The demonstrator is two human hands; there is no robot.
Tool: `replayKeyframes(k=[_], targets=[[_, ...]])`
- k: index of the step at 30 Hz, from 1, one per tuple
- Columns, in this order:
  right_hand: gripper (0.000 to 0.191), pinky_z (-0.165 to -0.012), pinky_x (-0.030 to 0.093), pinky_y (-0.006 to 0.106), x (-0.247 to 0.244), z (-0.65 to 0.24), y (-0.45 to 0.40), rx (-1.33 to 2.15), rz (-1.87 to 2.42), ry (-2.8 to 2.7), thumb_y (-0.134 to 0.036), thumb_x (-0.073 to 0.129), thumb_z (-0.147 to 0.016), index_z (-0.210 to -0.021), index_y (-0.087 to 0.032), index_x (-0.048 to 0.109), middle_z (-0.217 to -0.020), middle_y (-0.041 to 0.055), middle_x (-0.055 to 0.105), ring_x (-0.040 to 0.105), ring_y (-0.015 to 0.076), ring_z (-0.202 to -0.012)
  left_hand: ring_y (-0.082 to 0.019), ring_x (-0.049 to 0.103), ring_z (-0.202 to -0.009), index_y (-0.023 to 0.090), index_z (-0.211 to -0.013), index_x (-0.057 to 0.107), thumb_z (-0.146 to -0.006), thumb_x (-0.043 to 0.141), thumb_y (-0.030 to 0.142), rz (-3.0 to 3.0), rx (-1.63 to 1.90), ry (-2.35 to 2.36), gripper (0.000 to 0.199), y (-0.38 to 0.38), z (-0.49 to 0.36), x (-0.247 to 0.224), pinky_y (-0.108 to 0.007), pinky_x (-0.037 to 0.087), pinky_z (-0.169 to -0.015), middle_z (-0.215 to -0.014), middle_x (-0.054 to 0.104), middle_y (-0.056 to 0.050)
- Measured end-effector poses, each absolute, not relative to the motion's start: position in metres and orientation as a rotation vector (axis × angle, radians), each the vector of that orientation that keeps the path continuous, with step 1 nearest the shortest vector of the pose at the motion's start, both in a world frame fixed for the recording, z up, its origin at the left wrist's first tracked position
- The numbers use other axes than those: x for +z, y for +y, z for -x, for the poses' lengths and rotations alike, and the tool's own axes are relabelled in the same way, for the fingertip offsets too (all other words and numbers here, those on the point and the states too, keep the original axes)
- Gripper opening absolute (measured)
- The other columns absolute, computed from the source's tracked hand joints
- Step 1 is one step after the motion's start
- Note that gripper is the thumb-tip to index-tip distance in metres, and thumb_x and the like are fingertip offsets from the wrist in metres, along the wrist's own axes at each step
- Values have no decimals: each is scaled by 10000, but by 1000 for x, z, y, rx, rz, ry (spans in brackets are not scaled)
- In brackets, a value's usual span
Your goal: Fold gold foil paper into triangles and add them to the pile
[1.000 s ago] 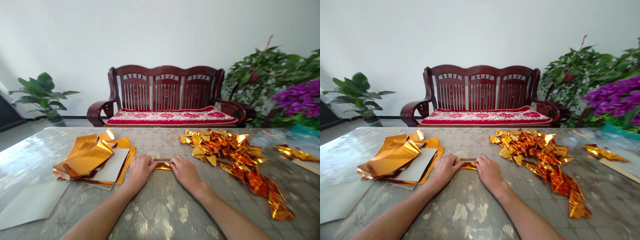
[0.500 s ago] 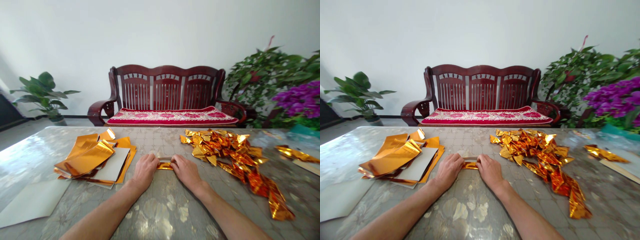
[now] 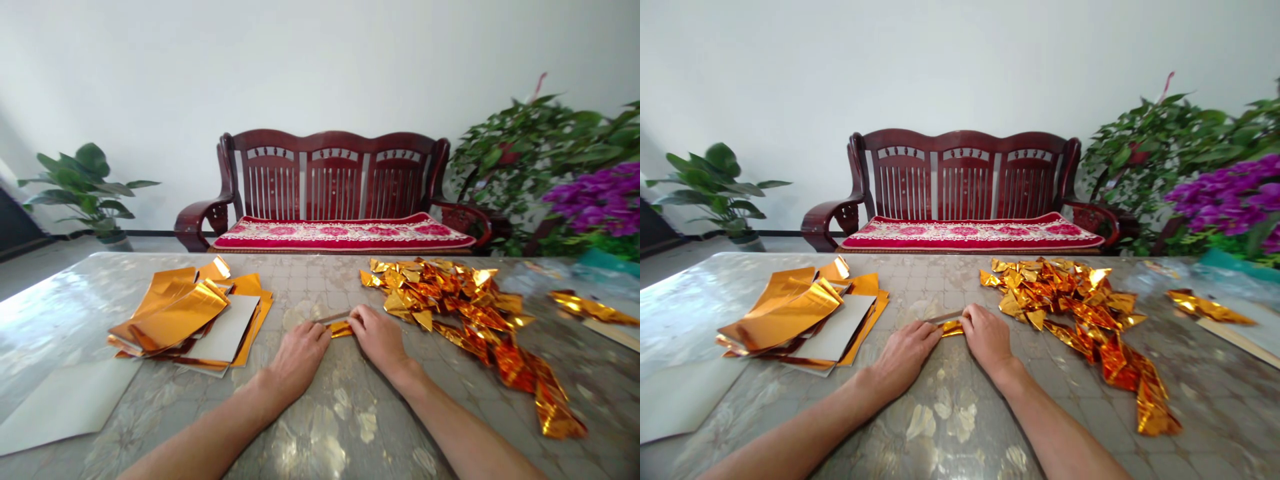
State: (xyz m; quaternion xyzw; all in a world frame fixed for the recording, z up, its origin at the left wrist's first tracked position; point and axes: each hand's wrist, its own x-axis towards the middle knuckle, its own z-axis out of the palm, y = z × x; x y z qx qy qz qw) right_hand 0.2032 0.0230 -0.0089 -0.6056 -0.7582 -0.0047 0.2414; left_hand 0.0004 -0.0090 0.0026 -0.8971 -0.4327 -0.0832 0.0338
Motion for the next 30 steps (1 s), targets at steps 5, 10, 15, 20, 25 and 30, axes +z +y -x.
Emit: replayKeyframes(k=[5, 10, 15, 20, 25, 30], targets=[[191, -841, 416, 323, -5, -202, 4, -160, 1435, -2222, -195, 469, -975, -982, -209, 659, -954, 58, 692, 605, 212, -919, -250, 575, -1015, 178, -1172, 600, -932, 512, 131, 2730, -235, -1371, 260, -12, -5, 2, -358, 499, -872, -1078, 647, -78], [216, -974, 433, 382, -5, -184, -14, -159, 1289, -2367, -131, 495, -942, -1062, -181, 668, -1102, 89, 685, 580, 237, -1071, -250, 581, -1017, 171, -1125, 613, -944, 487, 143, 2670, -191, -1454, 222, -15, -10, 6, -369, 507, -859, -1078, 642, -82], [352, -1126, 358, 454, -5, -173, -22, -45, 1263, -2430, -188, 539, -925, -1266, -129, 600, -1316, 140, 616, 523, 257, -1250, -257, 581, -1021, 162, -1118, 617, -934, 490, 135, 2642, -167, -1508, 225, -17, -10, 6, -376, 511, -861, -1082, 640, -80], [571, -1169, 290, 509, -6, -174, -26, 78, 1392, -2538, -294, 538, -913, -1439, -92, 451, -1512, 178, 423, 365, 295, -1414, -260, 579, -1041, 153, -1177, 597, -926, 498, 139, 2625, -153, -1527, 270, -17, -9, 5, -379, 510, -868, -1107, 635, -97], [598, -1186, 231, 515, -6, -179, -21, 101, 1491, -2553, -341, 467, -940, -1487, -112, 389, -1562, 151, 340, 279, 271, -1461, -259, 579, -1045, 145, -1135, 612, -931, 481, 130, 2623, -117, -1495, 244, -19, -6, 5, -368, 512, -862, -1107, 634, -102], [592, -1189, 205, 511, -8, -185, -13, 76, 1568, -2568, -370, 409, -970, -1506, -123, 360, -1583, 127, 294, 249, 252, -1473, -275, 587, -1033, 107, -1120, 623, -914, 477, 90, 2618, -70, -1462, 254, -23, 0, 7, -386, 514, -843, -1093, 639, -132]])
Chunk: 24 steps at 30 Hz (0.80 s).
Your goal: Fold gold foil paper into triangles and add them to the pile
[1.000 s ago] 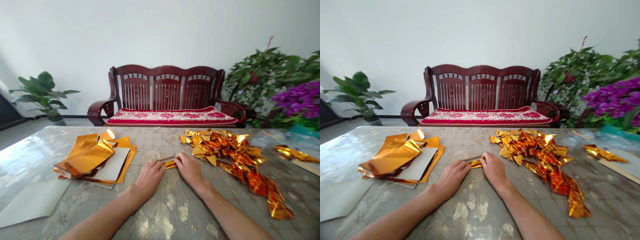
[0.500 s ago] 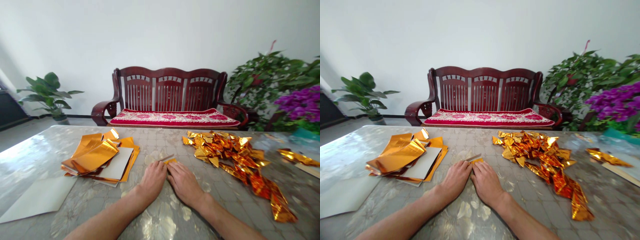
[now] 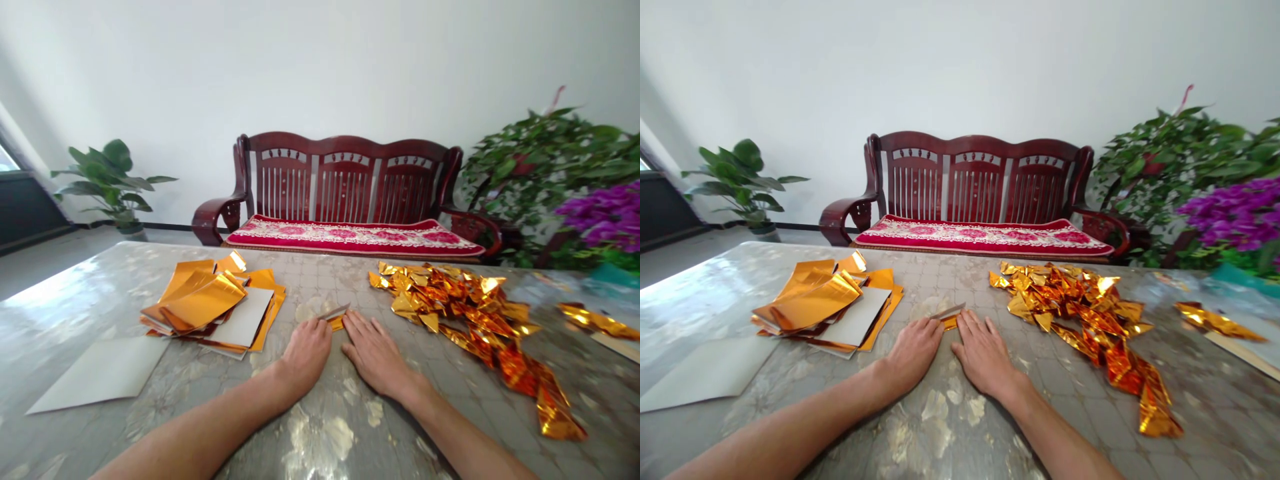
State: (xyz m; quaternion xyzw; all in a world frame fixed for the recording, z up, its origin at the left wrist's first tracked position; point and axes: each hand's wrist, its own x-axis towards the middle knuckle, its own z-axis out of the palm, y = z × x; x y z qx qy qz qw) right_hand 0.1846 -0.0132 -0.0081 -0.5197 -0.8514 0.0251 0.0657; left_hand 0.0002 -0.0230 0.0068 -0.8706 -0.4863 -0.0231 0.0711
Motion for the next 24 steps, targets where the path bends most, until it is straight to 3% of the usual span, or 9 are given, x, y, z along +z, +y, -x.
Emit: replayKeyframes(k=[5, 12, 18, 24], targets=[[591, -1187, 189, 516, -13, -186, -7, 38, 1620, -2556, -414, 373, -989, -1516, -147, 342, -1594, 115, 272, 232, 248, -1478, -276, 592, -1048, 91, -1174, 609, -912, 469, 80, 2640, -62, -1381, 298, -27, 13, 6, -401, 508, -875, -1157, 639, -160], [497, -1143, 285, 509, -17, -194, 5, -33, 1586, -2529, -376, 364, -1013, -1477, -206, 421, -1548, 83, 389, 339, 253, -1432, -222, 578, -1112, 182, -1213, 594, -951, 435, 121, 2767, -259, -1364, 313, -22, 39, 1, -347, 474, -979, -1237, 641, -75], [327, -1056, 385, 439, -16, -199, 7, -363, 1375, -2422, -234, 511, -966, -1269, -212, 633, -1336, 88, 622, 504, 263, -1277, -214, 589, -1026, 190, -1098, 622, -916, 444, 86, 2801, -284, -1358, 275, -20, 38, 4, -332, 473, -945, -1103, 676, -58], [208, -879, 418, 343, -2, -189, -1, -517, 1134, -2526, -156, 553, -947, -1107, -209, 677, -1086, 59, 708, 589, 213, -1025, -214, 591, -972, 198, -1034, 650, -923, 458, 112, 2822, -315, -1345, 237, -24, 29, 4, -334, 473, -898, -1025, 692, -55]])
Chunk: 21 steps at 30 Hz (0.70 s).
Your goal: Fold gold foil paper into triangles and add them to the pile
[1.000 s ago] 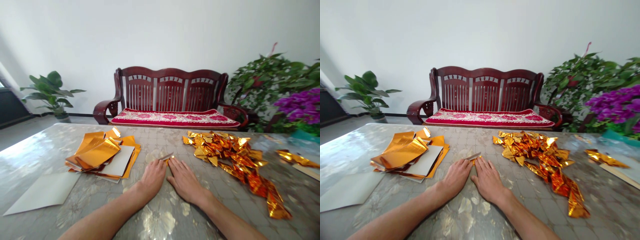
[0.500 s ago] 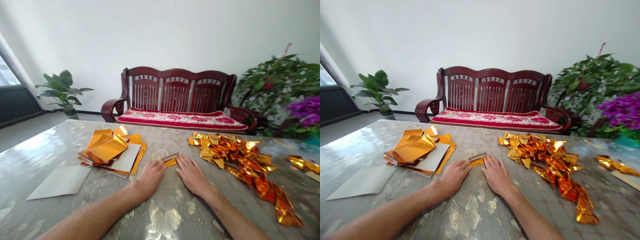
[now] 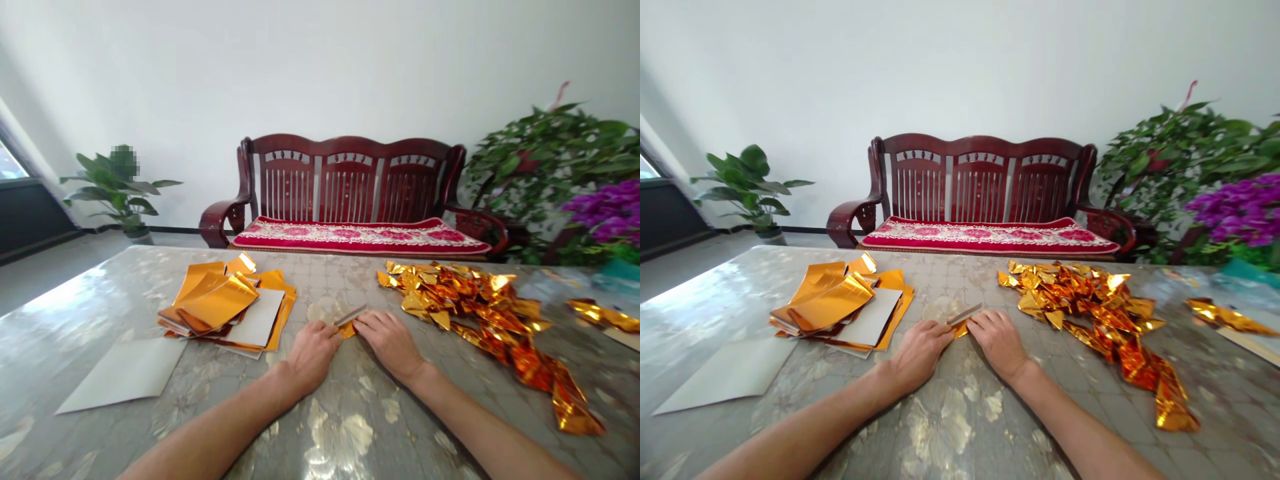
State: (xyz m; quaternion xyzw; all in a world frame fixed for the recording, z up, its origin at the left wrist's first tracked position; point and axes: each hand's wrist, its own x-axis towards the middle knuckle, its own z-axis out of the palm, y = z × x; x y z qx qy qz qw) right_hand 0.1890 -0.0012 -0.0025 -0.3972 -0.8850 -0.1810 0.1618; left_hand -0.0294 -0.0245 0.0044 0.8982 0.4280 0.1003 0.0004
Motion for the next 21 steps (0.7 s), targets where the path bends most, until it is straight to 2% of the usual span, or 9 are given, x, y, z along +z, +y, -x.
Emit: replayKeyframes(k=[5, 9, 16, 21], targets=[[181, -743, 395, 338, 3, -184, 0, -620, 1079, -2703, -99, 508, -944, -992, -161, 672, -922, 79, 698, 601, 221, -859, -210, 605, -941, 215, -962, 673, -934, 452, 113, -2788, 324, 1375, 245, -19, 27, 9, -316, 483, -854, -956, 702, -37], [217, -659, 365, 330, 3, -180, 3, -652, 1009, -2789, -44, 465, -927, -886, -135, 658, -815, 94, 679, 588, 207, -731, -215, 626, -941, 210, -996, 673, -967, 427, 162, -2762, 269, 1419, 252, -13, 24, 16, -297, 496, -797, -949, 698, -48], [212, -672, 370, 320, 5, -182, 14, -601, 1084, -2810, -58, 466, -933, -871, -140, 651, -834, 95, 697, 620, 205, -763, -206, 621, -973, 223, -1028, 667, -975, 461, 232, -2750, 299, 1492, 212, -7, 16, 12, -282, 496, -799, -994, 677, -44], [207, -703, 368, 310, 6, -183, 7, -470, 1177, -2726, -79, 455, -938, -880, -153, 639, -855, 80, 686, 604, 190, -792, -199, 620, -903, 185, -926, 681, -988, 405, 188, -2804, 344, 1561, 283, -5, 7, 4, -293, 483, -800, -940, 664, -62]])
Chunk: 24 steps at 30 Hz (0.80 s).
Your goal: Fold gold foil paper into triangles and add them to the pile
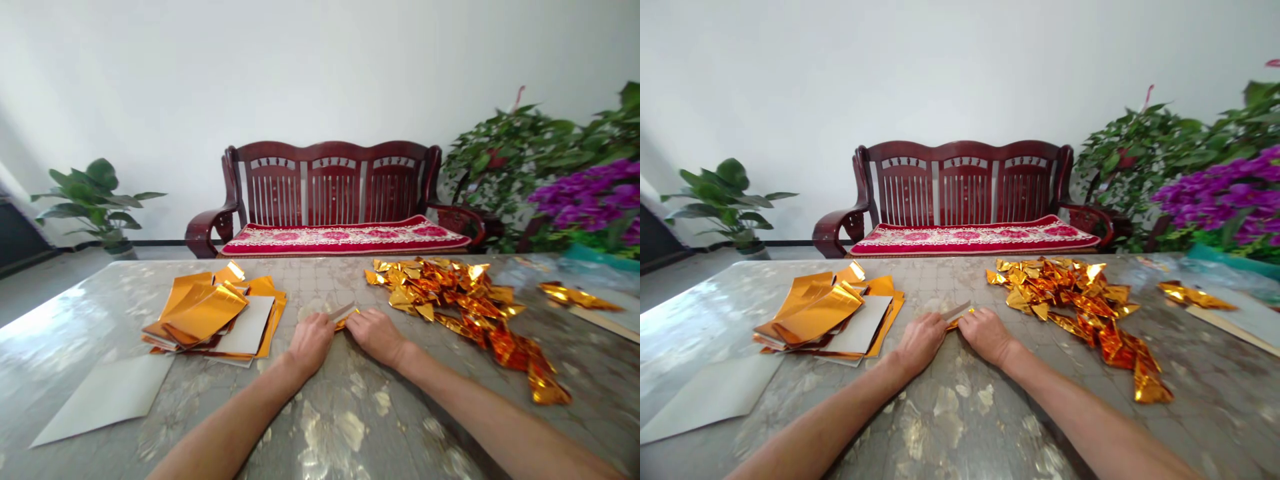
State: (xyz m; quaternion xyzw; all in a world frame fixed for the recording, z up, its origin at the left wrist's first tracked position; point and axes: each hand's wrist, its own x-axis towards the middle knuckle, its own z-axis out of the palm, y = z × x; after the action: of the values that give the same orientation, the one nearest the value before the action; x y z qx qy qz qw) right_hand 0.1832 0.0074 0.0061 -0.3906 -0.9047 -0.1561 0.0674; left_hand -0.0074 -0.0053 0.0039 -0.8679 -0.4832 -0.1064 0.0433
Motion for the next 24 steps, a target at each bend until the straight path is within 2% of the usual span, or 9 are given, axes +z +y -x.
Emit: replayKeyframes(k=[5, 9, 13, 19, 24], targets=[[123, -768, 381, 310, 7, -173, -12, -285, 1325, -2520, -165, 505, -930, -923, -192, 625, -949, 63, 664, 564, 207, -915, -212, 619, -877, 187, -916, 684, -986, 410, 212, 2636, -385, -1489, 285, -11, -1, 1, -320, 476, -795, -915, 663, -65], [205, -766, 403, 301, -1, -172, -14, -199, 1341, -2442, -208, 482, -972, -850, -195, 646, -895, 53, 649, 561, 200, -902, -190, 614, -892, 229, -934, 698, -971, 460, 248, 2699, -513, -1534, 242, -13, 6, -1, -291, 475, -804, -908, 661, -35], [246, -778, 425, 295, -4, -175, -10, -100, 1364, -2361, -224, 467, -987, -912, -225, 701, -897, 45, 655, 579, 191, -905, -163, 603, -975, 282, -1029, 715, -925, 480, 149, 2773, -720, -1637, 290, -11, 20, -2, -258, 471, -863, -990, 654, -14], [247, -771, 435, 282, 1, -176, -9, 2, 1428, -2321, -240, 485, -979, -955, -266, 729, -902, 22, 679, 607, 183, -916, -154, 612, -1009, 292, -1067, 724, -881, 491, 89, 2857, -844, -1687, 362, -3, 23, -4, -251, 467, -906, -1024, 675, -7], [259, -796, 439, 284, 0, -178, -8, -14, 1441, -2301, -207, 455, -979, -1014, -256, 707, -945, 26, 697, 617, 182, -943, -155, 619, -976, 264, -995, 739, -885, 550, 154, 2860, -827, -1690, 244, 2, 22, -6, -255, 466, -898, -962, 694, 1]])
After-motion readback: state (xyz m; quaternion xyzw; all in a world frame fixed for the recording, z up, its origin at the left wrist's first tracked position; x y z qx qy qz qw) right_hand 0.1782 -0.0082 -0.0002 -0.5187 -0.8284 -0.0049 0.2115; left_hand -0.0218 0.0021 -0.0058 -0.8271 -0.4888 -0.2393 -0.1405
